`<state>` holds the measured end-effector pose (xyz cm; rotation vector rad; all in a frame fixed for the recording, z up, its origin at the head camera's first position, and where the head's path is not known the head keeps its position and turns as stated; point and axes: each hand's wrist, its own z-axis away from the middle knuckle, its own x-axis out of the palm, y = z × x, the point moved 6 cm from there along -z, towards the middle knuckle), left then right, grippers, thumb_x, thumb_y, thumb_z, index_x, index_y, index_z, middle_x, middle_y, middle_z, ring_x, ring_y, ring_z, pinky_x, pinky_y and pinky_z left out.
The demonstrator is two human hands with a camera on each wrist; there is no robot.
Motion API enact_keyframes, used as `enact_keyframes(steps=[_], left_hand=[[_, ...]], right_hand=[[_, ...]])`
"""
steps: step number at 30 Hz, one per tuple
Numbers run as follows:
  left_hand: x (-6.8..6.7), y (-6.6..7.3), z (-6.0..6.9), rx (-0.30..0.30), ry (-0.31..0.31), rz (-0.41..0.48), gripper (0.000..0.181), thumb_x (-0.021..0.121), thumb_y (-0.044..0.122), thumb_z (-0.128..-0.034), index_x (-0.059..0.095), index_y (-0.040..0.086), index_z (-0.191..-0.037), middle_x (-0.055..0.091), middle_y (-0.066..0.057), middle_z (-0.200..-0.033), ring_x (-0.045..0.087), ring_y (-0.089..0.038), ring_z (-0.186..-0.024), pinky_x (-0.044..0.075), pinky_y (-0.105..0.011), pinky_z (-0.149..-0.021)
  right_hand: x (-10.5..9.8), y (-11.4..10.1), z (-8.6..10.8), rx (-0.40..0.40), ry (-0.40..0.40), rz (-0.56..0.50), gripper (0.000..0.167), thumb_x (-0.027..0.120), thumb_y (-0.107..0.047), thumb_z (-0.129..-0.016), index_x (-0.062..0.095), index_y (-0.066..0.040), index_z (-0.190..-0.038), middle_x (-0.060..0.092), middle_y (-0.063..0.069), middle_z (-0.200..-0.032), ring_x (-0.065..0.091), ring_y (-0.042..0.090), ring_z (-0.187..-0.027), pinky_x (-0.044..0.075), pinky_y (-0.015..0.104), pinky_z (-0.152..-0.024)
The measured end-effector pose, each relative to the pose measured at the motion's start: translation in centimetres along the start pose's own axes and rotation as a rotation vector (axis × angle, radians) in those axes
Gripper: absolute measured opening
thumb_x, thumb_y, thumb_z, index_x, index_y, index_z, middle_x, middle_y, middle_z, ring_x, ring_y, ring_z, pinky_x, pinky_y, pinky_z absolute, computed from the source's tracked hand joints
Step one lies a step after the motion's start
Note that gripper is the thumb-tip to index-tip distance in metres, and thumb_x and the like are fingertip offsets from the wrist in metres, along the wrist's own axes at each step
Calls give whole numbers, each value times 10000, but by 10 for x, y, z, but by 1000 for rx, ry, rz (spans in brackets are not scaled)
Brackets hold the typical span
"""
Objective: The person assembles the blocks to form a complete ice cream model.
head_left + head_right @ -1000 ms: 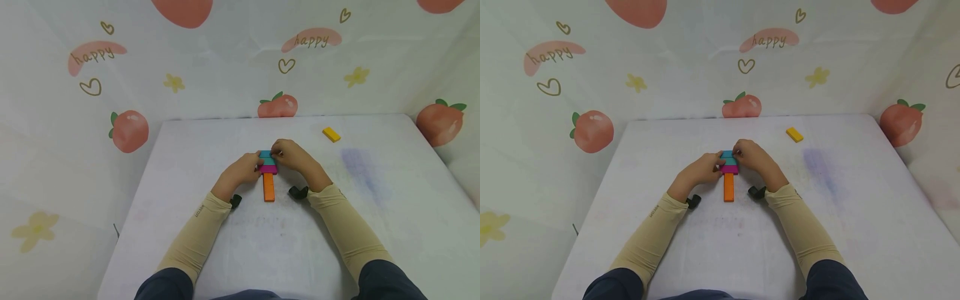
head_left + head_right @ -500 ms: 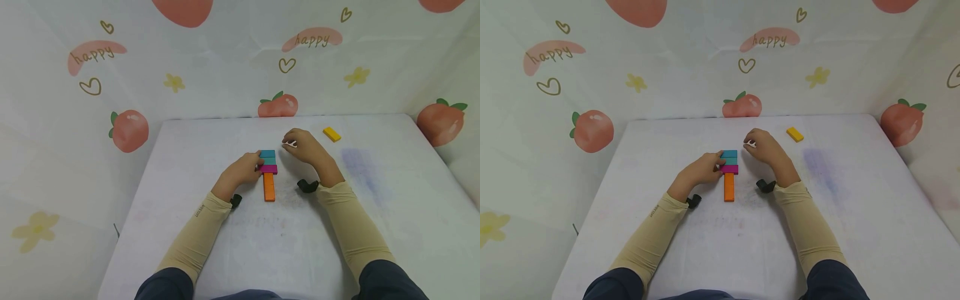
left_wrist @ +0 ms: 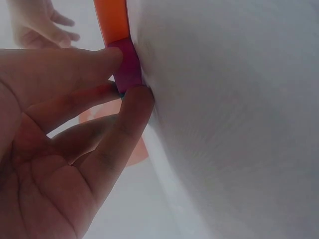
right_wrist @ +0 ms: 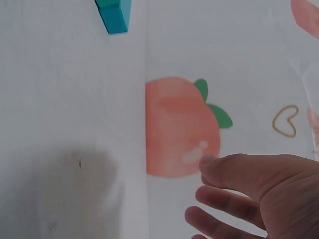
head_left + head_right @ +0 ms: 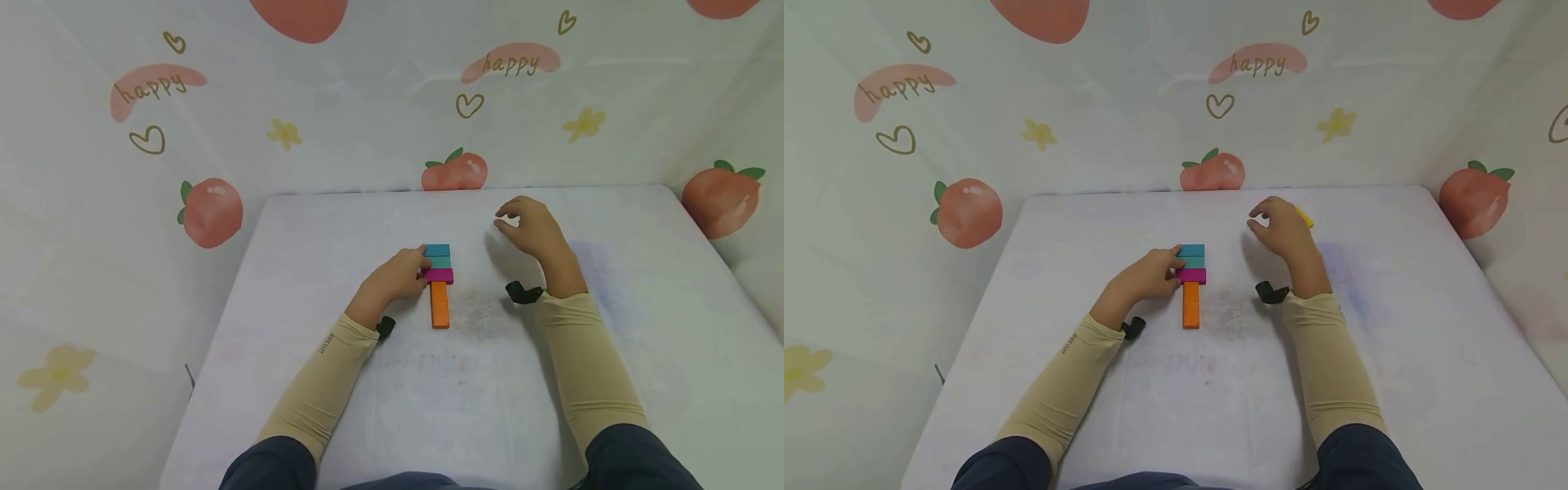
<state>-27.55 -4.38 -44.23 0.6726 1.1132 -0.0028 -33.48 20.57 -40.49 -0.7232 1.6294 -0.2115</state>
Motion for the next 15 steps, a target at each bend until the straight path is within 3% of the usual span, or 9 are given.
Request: enact_keyframes(steps=[15], left_hand=[[-1,3,2,-10,-4,-39,494,651,152,-1044,578,82,-1527,344,-139,-1729,501,-300,-1417,447,-256,-754]], right_hand=[[-24,31,11,187,-31,15,345,636,-200,-1018,733,54,-1232,643,289,-1354,611,473,-1217,469,618,-1041]])
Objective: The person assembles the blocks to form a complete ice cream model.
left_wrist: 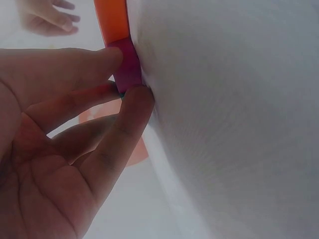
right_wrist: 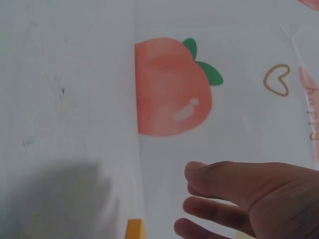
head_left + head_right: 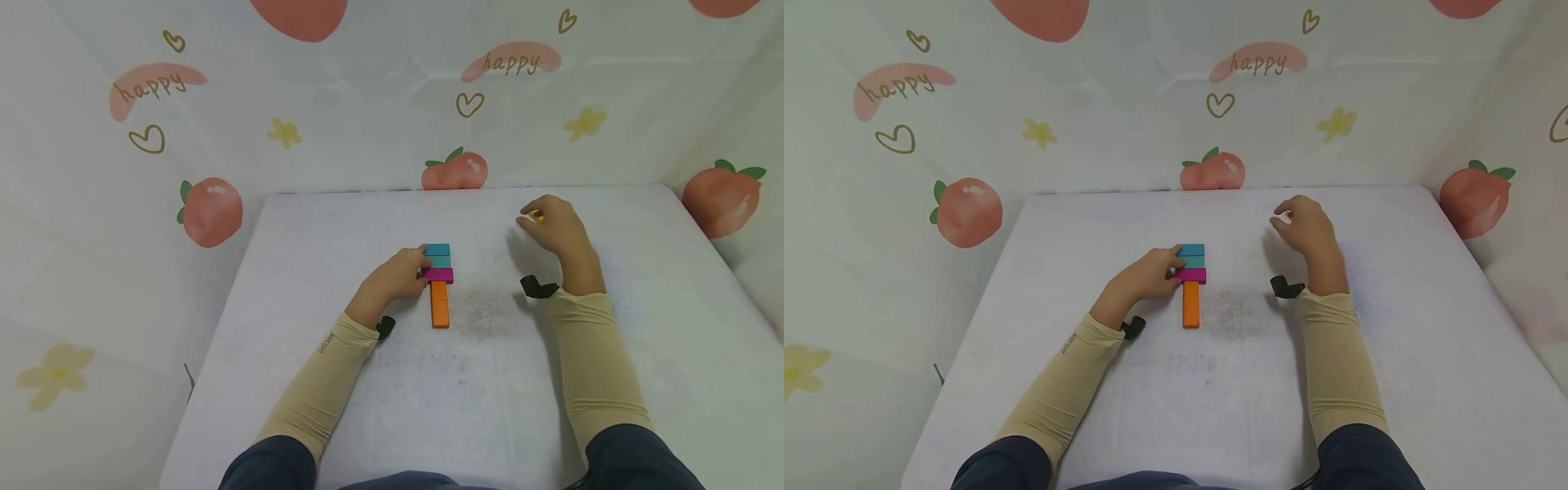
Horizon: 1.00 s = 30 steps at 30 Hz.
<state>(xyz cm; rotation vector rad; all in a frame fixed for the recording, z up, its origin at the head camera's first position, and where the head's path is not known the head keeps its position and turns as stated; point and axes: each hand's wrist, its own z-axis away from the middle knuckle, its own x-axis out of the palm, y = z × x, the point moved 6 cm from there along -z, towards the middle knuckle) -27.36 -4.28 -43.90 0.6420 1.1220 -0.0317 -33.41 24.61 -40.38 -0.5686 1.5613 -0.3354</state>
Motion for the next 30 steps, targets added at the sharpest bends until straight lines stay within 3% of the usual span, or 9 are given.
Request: enact_keyframes(steps=[9,17,23,30], left_hand=[[0,-1,0,8,-1,26,494,653,146,-1042,579,75,-1525,339,-146,-1730,502,-301,-1401,508,-307,-906],[1,-2,-1,24,-1,9,449,647,150,-1045,622,72,-1487,340,-157,-1726,518,-288,-1305,471,-293,-806],[2,-4,-2,12,8,14,485,657,161,-1041,594,83,-1516,343,-132,-1731,482,-308,-1464,541,-357,-1022],[1,-2,-2,12,3,6,476,660,160,-1038,606,76,-1503,353,-140,-1725,458,-337,-1509,551,-345,-940]], right_hand=[[-7,20,5,74,-2,13,395,626,-234,-1032,703,60,-1284,601,308,-1403,578,492,-1262,468,636,-1033],[-10,35,8,110,-7,-5,430,633,-224,-1024,661,73,-1334,550,353,-1424,546,526,-1283,448,658,-1044],[-13,45,9,167,-19,-13,442,626,-224,-1033,645,66,-1365,509,366,-1465,514,539,-1323,433,682,-1068],[-12,54,11,198,-35,-16,469,602,-220,-1030,618,74,-1394,494,392,-1465,497,554,-1328,425,690,-1076]])
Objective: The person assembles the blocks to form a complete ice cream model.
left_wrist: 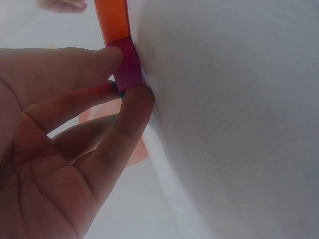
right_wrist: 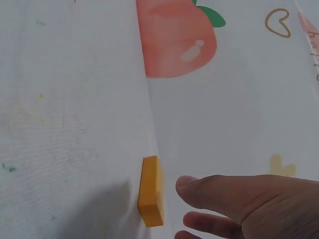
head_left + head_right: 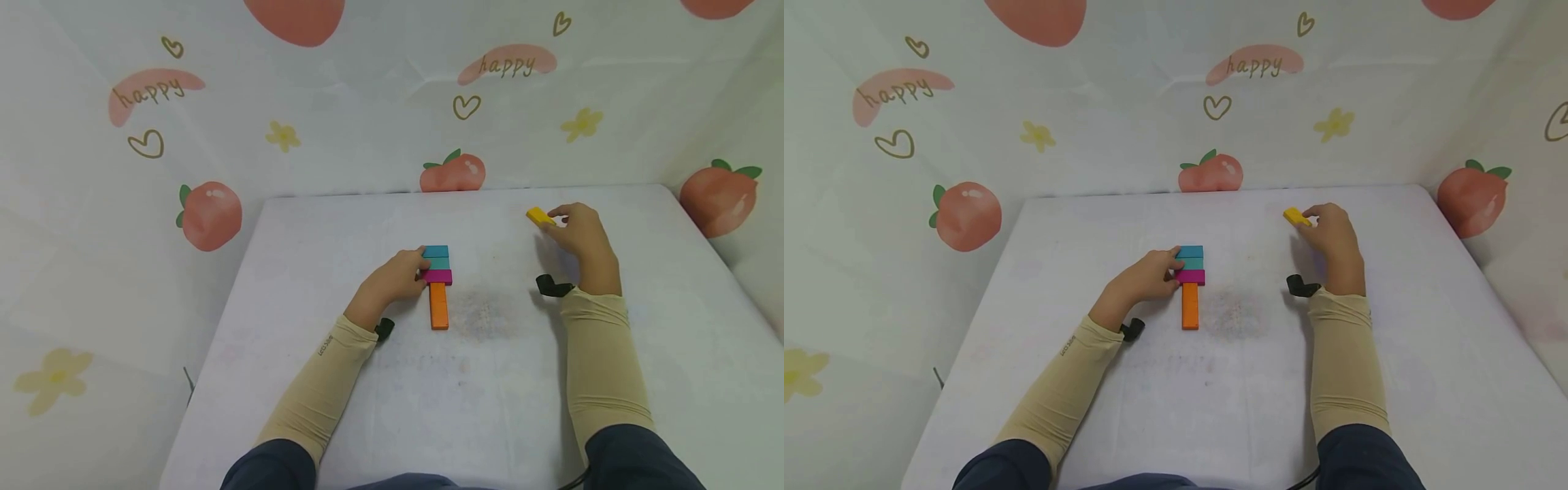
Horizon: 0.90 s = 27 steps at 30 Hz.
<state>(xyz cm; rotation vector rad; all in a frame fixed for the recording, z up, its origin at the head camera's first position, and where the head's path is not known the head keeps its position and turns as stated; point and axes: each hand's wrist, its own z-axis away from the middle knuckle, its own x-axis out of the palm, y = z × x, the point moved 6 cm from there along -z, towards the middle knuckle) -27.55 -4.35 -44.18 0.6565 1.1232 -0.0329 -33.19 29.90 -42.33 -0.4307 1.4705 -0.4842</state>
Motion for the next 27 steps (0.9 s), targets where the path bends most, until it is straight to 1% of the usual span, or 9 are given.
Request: enact_keyframes(steps=[6,8,13,16,23,27], left_hand=[[0,0,1,-9,-4,-10,488,661,168,-1039,594,81,-1515,344,-137,-1729,439,-341,-1526,546,-367,-1023],[0,0,1,-10,-3,-6,491,661,167,-1038,592,81,-1517,343,-137,-1730,442,-339,-1522,548,-363,-1014],[-1,0,2,-7,6,9,487,661,162,-1036,597,79,-1512,344,-135,-1730,460,-332,-1502,539,-314,-902],[-1,0,2,-7,5,12,490,660,161,-1036,594,81,-1515,340,-134,-1732,474,-324,-1478,525,-297,-871],[0,-1,2,-9,2,18,500,664,159,-1033,587,82,-1521,332,-129,-1736,492,-310,-1442,532,-289,-873],[0,0,2,-8,4,24,499,663,154,-1033,587,77,-1520,331,-132,-1736,503,-307,-1414,549,-319,-908]], right_hand=[[3,7,-1,25,-10,-13,481,571,-212,-1021,611,83,-1398,501,403,-1449,489,565,-1325,420,696,-1079],[3,9,-1,40,-14,-19,486,569,-217,-1021,610,80,-1403,504,403,-1448,485,565,-1327,417,699,-1085],[5,12,-2,59,-11,-29,486,583,-209,-1016,610,84,-1402,514,408,-1440,486,566,-1327,411,705,-1097],[6,15,-3,62,-10,-31,474,581,-193,-1009,618,89,-1388,520,405,-1433,492,562,-1324,406,702,-1108],[11,20,-5,48,8,-45,415,574,-158,-1007,655,79,-1337,569,389,-1372,537,516,-1260,425,673,-1100],[12,20,-5,47,14,-47,409,568,-146,-1003,659,85,-1328,596,394,-1331,562,509,-1226,446,660,-1079]])
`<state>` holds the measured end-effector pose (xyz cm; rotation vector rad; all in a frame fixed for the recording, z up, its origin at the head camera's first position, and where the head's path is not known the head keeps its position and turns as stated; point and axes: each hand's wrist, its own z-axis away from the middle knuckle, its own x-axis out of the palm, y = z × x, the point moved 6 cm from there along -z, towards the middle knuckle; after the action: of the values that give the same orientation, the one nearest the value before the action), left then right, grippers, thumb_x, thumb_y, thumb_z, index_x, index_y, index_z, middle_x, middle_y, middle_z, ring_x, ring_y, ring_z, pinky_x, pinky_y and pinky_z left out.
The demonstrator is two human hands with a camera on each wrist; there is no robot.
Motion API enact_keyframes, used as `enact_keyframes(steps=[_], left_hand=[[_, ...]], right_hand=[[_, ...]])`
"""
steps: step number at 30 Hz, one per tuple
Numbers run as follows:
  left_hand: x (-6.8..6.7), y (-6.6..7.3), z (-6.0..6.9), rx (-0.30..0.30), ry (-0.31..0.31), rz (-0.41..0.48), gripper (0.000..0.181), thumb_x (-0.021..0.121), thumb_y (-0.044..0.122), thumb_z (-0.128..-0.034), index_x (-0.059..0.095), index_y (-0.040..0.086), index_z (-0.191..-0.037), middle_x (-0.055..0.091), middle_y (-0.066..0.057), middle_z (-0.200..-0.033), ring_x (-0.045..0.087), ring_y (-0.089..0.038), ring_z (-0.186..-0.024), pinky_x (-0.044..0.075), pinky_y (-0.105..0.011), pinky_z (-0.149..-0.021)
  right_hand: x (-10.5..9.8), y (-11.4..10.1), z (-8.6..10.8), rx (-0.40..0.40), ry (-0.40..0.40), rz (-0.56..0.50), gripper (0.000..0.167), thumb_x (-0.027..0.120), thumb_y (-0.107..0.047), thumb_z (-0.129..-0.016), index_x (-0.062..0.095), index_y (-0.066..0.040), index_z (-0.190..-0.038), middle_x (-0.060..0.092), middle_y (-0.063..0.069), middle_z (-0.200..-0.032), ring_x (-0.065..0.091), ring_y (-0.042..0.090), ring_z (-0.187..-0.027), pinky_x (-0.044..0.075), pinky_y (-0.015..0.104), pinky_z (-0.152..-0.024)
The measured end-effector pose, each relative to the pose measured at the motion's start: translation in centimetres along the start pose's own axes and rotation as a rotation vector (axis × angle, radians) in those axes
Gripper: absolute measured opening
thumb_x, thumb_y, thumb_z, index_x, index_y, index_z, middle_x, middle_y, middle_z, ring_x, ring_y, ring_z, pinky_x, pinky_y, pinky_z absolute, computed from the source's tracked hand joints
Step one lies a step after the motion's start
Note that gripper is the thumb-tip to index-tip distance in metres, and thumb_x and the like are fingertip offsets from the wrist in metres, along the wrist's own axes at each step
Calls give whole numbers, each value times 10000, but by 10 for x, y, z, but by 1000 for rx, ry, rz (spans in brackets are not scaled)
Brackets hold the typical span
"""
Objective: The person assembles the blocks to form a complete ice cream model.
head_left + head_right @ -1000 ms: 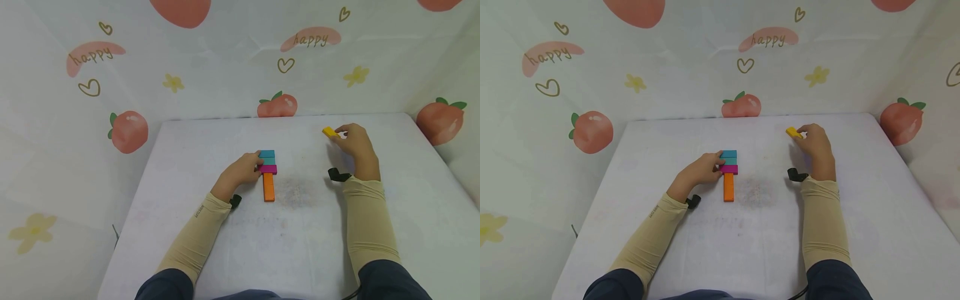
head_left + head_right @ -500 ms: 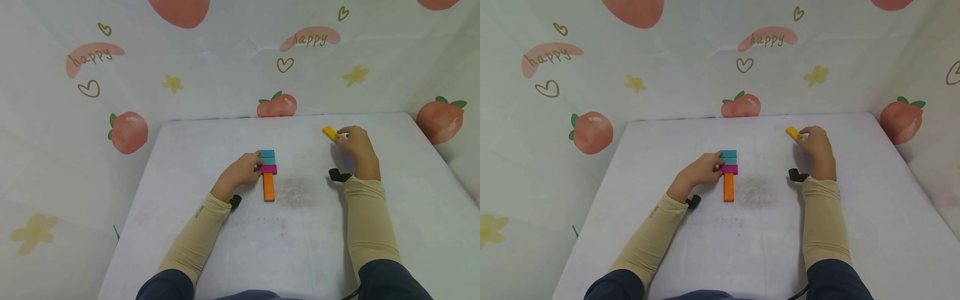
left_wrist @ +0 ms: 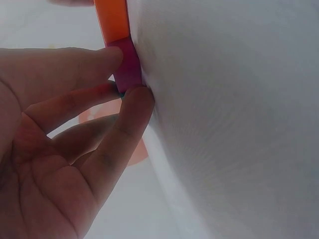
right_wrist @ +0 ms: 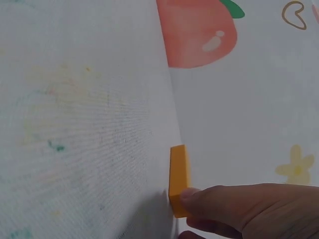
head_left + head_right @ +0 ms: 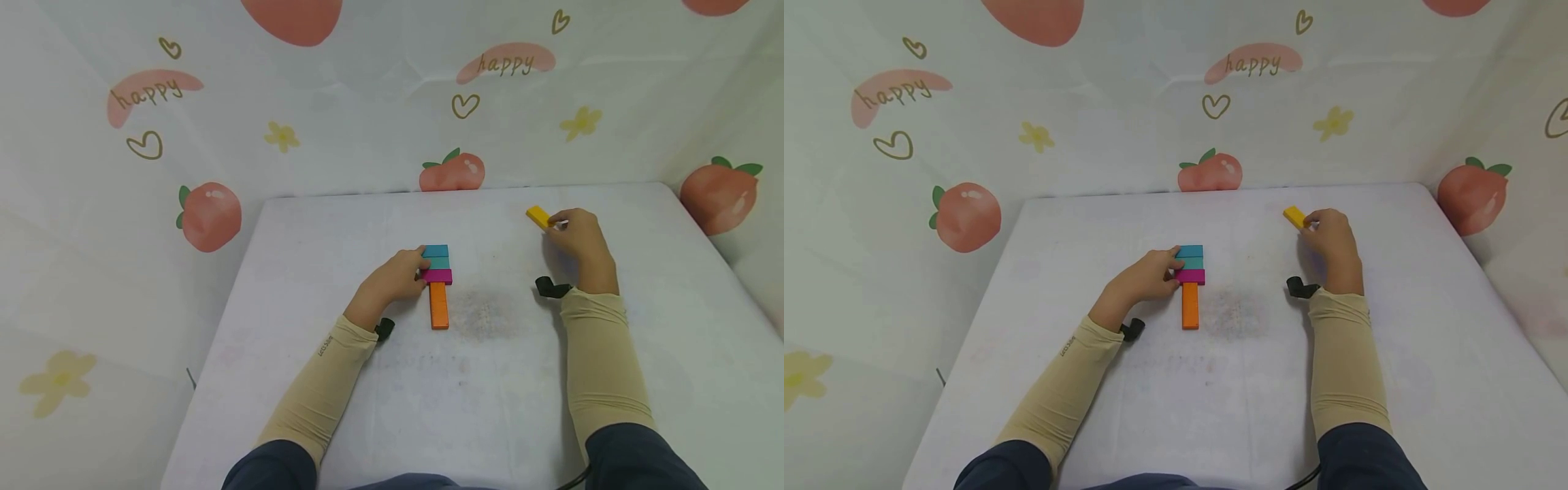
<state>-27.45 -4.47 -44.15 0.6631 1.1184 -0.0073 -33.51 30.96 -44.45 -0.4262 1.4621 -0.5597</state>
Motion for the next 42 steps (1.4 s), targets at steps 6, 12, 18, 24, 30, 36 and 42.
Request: enact_keyframes(steps=[6,12,18,24,30,36,42], left_hand=[[0,0,0,-6,-2,-3,502,659,157,-1037,580,82,-1527,323,-126,-1740,497,-298,-1400,547,-359,-1007],[-1,1,1,0,-4,-4,499,658,152,-1036,584,82,-1524,327,-133,-1737,505,-301,-1390,546,-339,-948],[-1,1,2,-2,-2,-7,499,664,155,-1031,590,84,-1519,334,-123,-1737,512,-281,-1329,528,-299,-869],[-2,2,1,-3,-2,-13,504,660,156,-1035,580,90,-1528,332,-123,-1738,509,-284,-1351,521,-283,-861],[-1,2,1,-7,-7,-3,508,658,155,-1038,570,93,-1534,326,-116,-1741,487,-294,-1413,544,-325,-951],[-1,2,1,-14,-6,-2,504,655,155,-1038,576,95,-1532,325,-116,-1741,491,-290,-1407,549,-320,-934],[0,1,1,-14,-8,-7,505,656,161,-1039,574,98,-1533,322,-116,-1743,500,-279,-1345,528,-306,-894]], right_hand=[[1,-2,1,24,-4,-7,414,552,-142,-1007,651,90,-1335,604,382,-1309,561,508,-1218,453,660,-1083],[2,-2,2,50,-1,-18,409,565,-145,-1022,643,93,-1346,603,374,-1311,560,509,-1216,453,663,-1091],[2,-2,1,50,29,-24,395,588,-154,-1021,660,90,-1322,623,355,-1284,579,483,-1183,469,643,-1075],[0,-4,2,24,51,-21,388,627,-148,-1003,676,121,-1279,641,376,-1266,600,498,-1170,486,638,-1050],[0,-5,3,20,59,-20,384,669,-157,-1003,679,137,-1250,652,368,-1248,600,497,-1148,493,635,-1026],[0,-5,3,20,59,-19,369,674,-145,-996,682,144,-1225,659,366,-1230,602,488,-1127,488,638,-1034],[1,-5,3,18,63,-14,369,673,-148,-991,686,148,-1212,658,364,-1220,598,483,-1113,487,635,-1023]])
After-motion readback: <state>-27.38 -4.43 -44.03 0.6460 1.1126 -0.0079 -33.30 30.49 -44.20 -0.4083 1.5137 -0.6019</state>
